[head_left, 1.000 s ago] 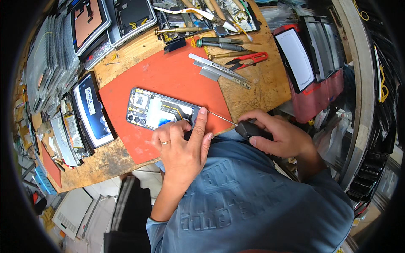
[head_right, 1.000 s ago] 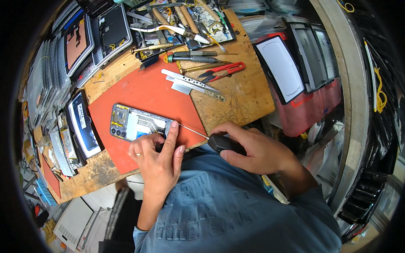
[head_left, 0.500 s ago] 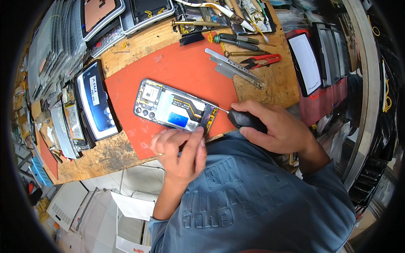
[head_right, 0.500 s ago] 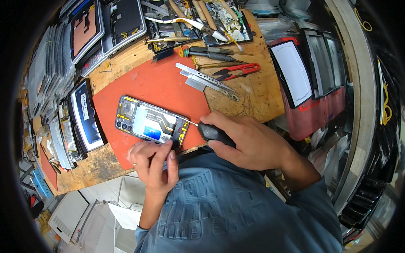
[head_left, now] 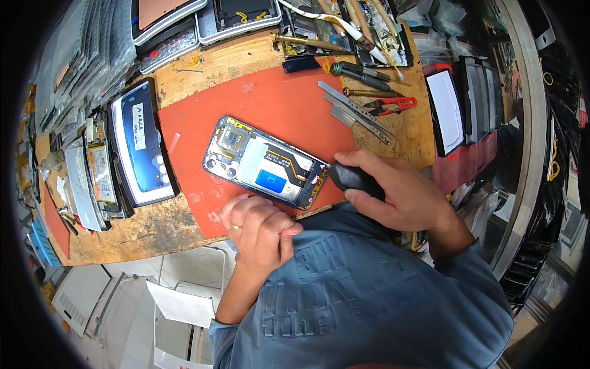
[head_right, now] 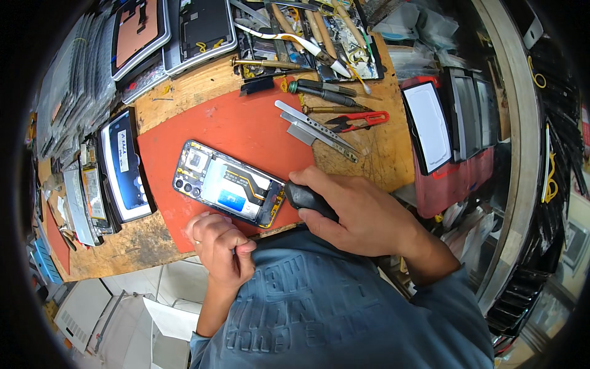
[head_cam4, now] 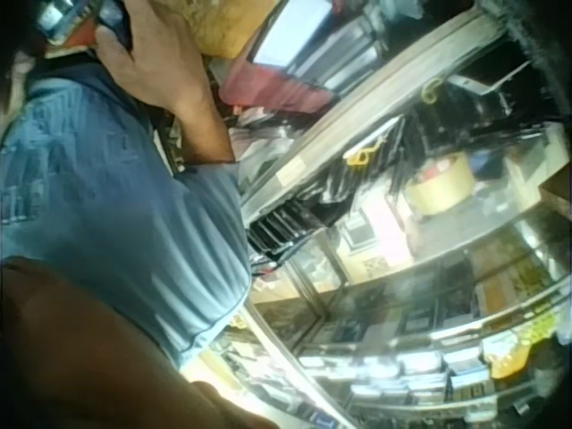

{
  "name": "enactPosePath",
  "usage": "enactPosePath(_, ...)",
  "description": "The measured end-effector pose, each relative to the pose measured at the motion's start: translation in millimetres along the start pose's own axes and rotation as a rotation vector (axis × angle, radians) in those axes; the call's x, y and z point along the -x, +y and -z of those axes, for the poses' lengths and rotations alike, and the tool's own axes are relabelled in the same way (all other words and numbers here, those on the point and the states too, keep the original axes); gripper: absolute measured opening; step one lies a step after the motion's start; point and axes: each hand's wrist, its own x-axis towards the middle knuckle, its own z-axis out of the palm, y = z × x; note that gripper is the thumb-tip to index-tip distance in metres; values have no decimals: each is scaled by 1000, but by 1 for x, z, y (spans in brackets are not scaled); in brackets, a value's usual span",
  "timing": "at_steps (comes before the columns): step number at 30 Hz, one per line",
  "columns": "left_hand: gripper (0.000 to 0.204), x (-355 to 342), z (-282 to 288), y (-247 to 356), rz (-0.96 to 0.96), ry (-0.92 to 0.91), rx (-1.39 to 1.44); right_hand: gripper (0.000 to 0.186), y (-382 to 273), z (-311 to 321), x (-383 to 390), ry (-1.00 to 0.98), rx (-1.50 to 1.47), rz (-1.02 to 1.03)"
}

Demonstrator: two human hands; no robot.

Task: The person uses a screwdriver to remove screws from a smartphone, applies adhesive to the back cover, and reattaches it. They then wipe the back cover with a cloth and inspect the device.

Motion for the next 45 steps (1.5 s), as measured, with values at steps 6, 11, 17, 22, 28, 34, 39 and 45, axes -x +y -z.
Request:
enactPosePath(6, 19, -2, 4, 2, -23, 18, 39, 53, -12, 1, -10, -13, 27, -27)
enactPosePath(11, 15, -6, -2, 5, -78, 37, -36, 50, -15, -2, -22, 3, 72, 14)
enactPosePath(17, 17, -10, -6, 3, -153, 32, 14, 49, -18, 1, -44, -12, 116, 89)
enactPosePath(22, 16, -10, -9, 3, -156, 70, 5, 48, -23, 8, -58, -52, 124, 73)
enactPosePath(28, 14, -10, -9, 3, -157, 86, 3, 49, -21, 32, -75, -118, 285, 163)
enactPosePath(34, 12, -11, -12, 3, -172, 122, 1, 44, -14, 86, -128, -272, 434, 459)
enactPosePath(39, 11, -11, -12, 3, -165, 136, -9, 50, -32, 112, -161, -449, 492, 478)
enactPosePath(45, 11, -10, -12, 4, -156, 129, -8, 48, -44, 120, -183, -492, 457, 495)
